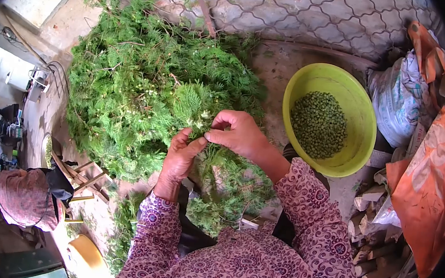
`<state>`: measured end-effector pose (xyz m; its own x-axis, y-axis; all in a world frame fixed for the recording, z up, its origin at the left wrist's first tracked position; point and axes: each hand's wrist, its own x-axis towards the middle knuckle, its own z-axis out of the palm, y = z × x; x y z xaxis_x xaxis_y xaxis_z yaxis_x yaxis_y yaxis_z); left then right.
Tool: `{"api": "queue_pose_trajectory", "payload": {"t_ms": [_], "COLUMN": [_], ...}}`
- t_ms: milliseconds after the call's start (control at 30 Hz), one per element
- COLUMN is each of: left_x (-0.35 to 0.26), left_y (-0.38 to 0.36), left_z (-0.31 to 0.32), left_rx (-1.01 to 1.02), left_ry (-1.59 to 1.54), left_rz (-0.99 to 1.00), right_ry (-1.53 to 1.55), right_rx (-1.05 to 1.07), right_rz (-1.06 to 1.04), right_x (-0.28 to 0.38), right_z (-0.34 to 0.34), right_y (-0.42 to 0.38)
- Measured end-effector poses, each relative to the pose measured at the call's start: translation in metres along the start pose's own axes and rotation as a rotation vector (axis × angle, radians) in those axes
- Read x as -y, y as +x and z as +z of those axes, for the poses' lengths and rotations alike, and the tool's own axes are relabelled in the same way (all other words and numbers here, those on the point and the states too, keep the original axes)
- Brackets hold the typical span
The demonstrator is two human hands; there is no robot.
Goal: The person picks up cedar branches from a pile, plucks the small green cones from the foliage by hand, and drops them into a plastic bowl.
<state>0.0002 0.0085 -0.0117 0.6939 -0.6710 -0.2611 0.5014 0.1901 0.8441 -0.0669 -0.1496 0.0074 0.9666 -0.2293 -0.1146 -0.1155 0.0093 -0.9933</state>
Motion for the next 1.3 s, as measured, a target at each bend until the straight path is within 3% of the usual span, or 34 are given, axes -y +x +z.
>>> {"api": "queue_pose_trajectory", "payload": {"t_ms": [67,133,267,333,400,467,533,600,733,833,933,1067,1133,1200,1300], "left_x": [0.004,0.004,0.007,0.007,0.005,-0.012,-0.007,-0.006,-0.006,-0.004,-0.004,0.003,0.003,0.003,0.001], "left_y": [0.002,0.004,0.007,0.012,0.011,0.004,0.007,0.009,0.013,0.011,0.011,0.013,0.013,0.010,0.007], "left_z": [-0.002,-0.001,-0.003,-0.016,-0.019,0.000,-0.006,-0.006,-0.007,-0.006,-0.006,-0.016,-0.013,-0.009,-0.003], "left_rx": [0.046,0.107,0.124,0.053,0.083,0.017,0.026,0.264,0.270,0.255,0.161,0.168,0.156,0.140,0.052], "left_ry": [-0.011,-0.010,-0.010,0.006,-0.124,-0.296,-0.265,-0.455,-0.566,-0.482,-0.482,-0.519,-0.437,-0.406,-0.345], "left_rz": [0.050,0.075,0.178,0.154,0.098,-0.015,-0.063,-0.005,-0.065,-0.018,-0.096,-0.084,-0.002,-0.009,-0.041], "right_ry": [0.001,0.133,0.244,0.770,0.790,0.895,0.859,0.962,0.722,0.537,0.449,0.501,0.567,0.666,0.484], "right_rx": [-0.035,0.039,0.093,0.254,0.284,0.182,0.209,0.214,0.185,0.189,0.190,0.287,0.053,0.023,0.044], "right_rz": [-0.029,0.165,0.239,0.136,0.076,0.125,0.090,0.080,0.091,0.230,0.171,0.050,0.020,0.036,0.106], "right_x": [0.003,0.012,0.010,0.010,0.013,0.019,0.015,0.011,0.009,0.013,0.012,0.031,0.029,0.021,0.013], "right_z": [0.002,-0.001,-0.007,-0.014,-0.020,-0.026,-0.034,-0.038,-0.033,-0.014,-0.009,-0.020,-0.024,-0.022,-0.019], "right_y": [-0.001,-0.004,-0.005,-0.005,-0.006,-0.006,-0.005,-0.004,-0.003,-0.008,-0.008,-0.015,-0.010,-0.002,0.003]}}
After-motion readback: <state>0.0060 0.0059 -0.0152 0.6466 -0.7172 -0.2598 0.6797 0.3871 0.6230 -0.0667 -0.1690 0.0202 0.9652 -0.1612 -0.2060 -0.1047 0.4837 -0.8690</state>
